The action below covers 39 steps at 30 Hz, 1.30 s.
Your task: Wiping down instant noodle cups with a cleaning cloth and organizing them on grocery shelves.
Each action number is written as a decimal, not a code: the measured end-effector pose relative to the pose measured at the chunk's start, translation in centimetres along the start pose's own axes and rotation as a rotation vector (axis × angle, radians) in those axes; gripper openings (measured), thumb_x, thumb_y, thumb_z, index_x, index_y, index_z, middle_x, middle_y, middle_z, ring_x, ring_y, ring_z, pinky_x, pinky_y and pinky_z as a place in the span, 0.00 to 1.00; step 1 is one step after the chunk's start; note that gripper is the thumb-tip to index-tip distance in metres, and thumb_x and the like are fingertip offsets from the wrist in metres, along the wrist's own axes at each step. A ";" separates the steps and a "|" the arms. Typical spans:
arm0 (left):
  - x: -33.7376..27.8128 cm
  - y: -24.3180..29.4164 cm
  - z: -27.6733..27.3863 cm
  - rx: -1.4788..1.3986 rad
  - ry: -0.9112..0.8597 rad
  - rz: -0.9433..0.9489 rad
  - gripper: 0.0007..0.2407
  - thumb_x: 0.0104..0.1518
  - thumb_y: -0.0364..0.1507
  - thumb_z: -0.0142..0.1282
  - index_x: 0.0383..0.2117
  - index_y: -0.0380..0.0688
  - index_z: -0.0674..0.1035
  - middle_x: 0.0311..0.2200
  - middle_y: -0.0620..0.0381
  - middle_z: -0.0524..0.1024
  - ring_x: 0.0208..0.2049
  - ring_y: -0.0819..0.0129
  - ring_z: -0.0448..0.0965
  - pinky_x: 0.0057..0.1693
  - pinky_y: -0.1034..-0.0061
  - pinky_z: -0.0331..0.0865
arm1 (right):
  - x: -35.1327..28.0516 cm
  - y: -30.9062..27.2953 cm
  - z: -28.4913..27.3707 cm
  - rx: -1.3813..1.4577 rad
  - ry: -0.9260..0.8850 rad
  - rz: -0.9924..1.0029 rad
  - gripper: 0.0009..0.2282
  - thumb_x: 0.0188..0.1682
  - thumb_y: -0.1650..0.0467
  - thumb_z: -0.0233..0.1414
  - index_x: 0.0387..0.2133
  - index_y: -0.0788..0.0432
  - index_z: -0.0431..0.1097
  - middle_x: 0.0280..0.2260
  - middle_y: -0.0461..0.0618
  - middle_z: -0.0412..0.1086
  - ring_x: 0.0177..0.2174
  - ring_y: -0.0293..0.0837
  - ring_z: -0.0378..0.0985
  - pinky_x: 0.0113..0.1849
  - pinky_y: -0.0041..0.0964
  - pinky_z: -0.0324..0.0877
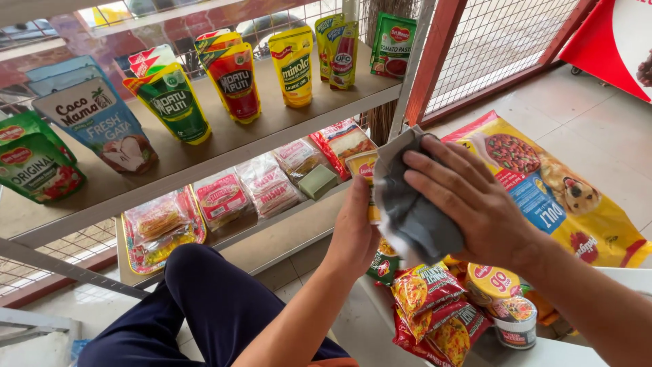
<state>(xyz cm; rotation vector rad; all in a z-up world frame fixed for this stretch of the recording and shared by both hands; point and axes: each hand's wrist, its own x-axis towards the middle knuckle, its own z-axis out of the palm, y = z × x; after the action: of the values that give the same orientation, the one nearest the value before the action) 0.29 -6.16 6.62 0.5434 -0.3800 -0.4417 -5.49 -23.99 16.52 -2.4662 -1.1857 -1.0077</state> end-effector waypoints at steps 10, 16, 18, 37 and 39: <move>-0.5 0.1 -1.1 -0.025 0.044 -0.025 0.25 0.69 0.47 0.43 0.63 0.41 0.68 0.58 0.52 0.73 0.57 0.65 0.75 0.63 0.68 0.70 | -0.9 1.6 1.4 0.058 -0.015 -0.035 0.32 0.41 0.62 0.65 0.60 0.56 0.62 0.63 0.52 0.61 0.65 0.57 0.59 0.65 0.58 0.56; -0.8 0.7 -1.0 -0.068 0.145 -0.082 0.26 0.67 0.48 0.42 0.62 0.41 0.68 0.57 0.51 0.73 0.56 0.64 0.76 0.61 0.66 0.70 | -0.4 -0.5 1.5 0.087 -0.100 -0.039 0.33 0.37 0.64 0.63 0.60 0.54 0.62 0.64 0.55 0.58 0.65 0.60 0.56 0.64 0.64 0.51; -1.1 1.2 -1.0 -0.056 0.152 -0.089 0.26 0.67 0.48 0.41 0.62 0.40 0.68 0.57 0.49 0.73 0.55 0.63 0.76 0.60 0.66 0.70 | -0.6 -0.6 1.4 0.106 -0.160 -0.101 0.34 0.36 0.62 0.64 0.59 0.52 0.63 0.63 0.54 0.59 0.64 0.60 0.57 0.63 0.65 0.51; -1.4 -0.6 -0.7 0.042 0.069 -0.067 0.24 0.69 0.46 0.41 0.63 0.40 0.68 0.57 0.52 0.73 0.56 0.65 0.74 0.61 0.68 0.69 | -1.4 1.1 1.5 -0.005 -0.010 -0.114 0.30 0.44 0.57 0.60 0.60 0.50 0.61 0.62 0.51 0.59 0.65 0.57 0.57 0.65 0.64 0.47; -1.1 -0.4 -0.2 0.040 0.068 -0.061 0.24 0.68 0.46 0.41 0.62 0.42 0.68 0.57 0.53 0.73 0.56 0.67 0.74 0.62 0.68 0.69 | -1.0 1.0 1.4 -0.026 0.037 -0.030 0.30 0.44 0.58 0.60 0.60 0.51 0.62 0.62 0.51 0.59 0.65 0.58 0.57 0.66 0.63 0.47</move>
<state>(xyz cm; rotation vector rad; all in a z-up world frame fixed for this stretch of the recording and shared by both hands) -0.65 -5.85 6.03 0.6087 -0.3082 -0.4743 -4.46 -24.59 14.90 -2.4448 -1.2092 -1.0789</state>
